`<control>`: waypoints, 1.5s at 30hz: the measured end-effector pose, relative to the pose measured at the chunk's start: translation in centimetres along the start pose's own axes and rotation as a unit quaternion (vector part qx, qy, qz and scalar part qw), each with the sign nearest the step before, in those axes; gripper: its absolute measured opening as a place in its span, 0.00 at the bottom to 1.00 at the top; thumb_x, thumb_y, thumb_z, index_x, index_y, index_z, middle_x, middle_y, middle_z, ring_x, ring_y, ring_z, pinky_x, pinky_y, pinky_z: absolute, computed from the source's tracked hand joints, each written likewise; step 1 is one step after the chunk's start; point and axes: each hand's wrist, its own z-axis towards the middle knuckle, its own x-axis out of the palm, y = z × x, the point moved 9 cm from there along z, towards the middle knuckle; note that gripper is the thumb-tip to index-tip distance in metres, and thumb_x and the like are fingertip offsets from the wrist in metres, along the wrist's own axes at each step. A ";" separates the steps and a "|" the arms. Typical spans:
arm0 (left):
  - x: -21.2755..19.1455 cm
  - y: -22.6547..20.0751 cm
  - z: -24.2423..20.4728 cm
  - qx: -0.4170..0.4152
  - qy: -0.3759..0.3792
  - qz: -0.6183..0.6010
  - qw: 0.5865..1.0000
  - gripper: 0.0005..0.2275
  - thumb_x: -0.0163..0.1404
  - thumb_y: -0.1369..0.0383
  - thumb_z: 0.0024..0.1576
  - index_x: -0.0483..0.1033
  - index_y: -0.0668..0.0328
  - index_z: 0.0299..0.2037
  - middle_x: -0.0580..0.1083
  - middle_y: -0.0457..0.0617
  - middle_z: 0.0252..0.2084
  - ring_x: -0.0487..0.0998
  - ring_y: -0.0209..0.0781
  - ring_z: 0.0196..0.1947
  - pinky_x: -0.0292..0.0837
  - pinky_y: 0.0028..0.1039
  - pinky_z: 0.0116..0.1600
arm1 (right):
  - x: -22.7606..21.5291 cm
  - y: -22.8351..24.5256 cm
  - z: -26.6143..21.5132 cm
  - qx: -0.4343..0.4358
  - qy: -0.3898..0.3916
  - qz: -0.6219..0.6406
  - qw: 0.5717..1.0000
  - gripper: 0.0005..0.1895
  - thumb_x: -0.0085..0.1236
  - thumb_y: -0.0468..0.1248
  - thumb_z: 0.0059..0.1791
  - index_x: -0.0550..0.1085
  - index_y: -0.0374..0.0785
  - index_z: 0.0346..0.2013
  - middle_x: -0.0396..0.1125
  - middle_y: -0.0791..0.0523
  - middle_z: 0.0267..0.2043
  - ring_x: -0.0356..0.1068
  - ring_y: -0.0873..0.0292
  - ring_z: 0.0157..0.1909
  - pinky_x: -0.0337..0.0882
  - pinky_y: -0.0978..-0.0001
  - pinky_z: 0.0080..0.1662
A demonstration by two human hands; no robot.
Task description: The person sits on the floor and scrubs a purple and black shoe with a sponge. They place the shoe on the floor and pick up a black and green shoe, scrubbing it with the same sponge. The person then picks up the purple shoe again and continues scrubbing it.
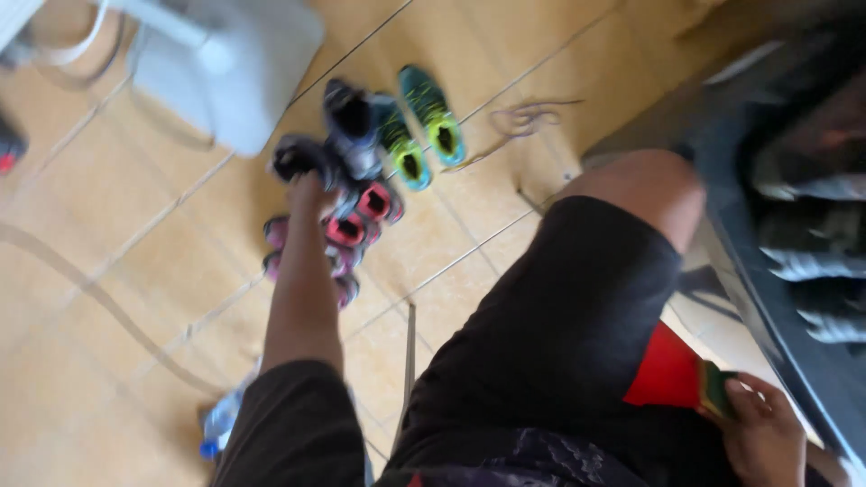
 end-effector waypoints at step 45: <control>15.6 -47.3 -61.1 0.825 -0.035 0.244 0.508 0.34 0.64 0.63 0.46 0.65 0.57 0.65 0.50 0.63 0.74 0.46 0.61 0.75 0.31 0.63 0.73 | -20.0 -1.1 7.7 -0.132 -0.191 0.421 0.877 0.33 0.61 0.27 0.37 0.71 0.32 0.58 0.70 0.47 0.40 0.72 0.54 0.31 0.73 0.66 0.30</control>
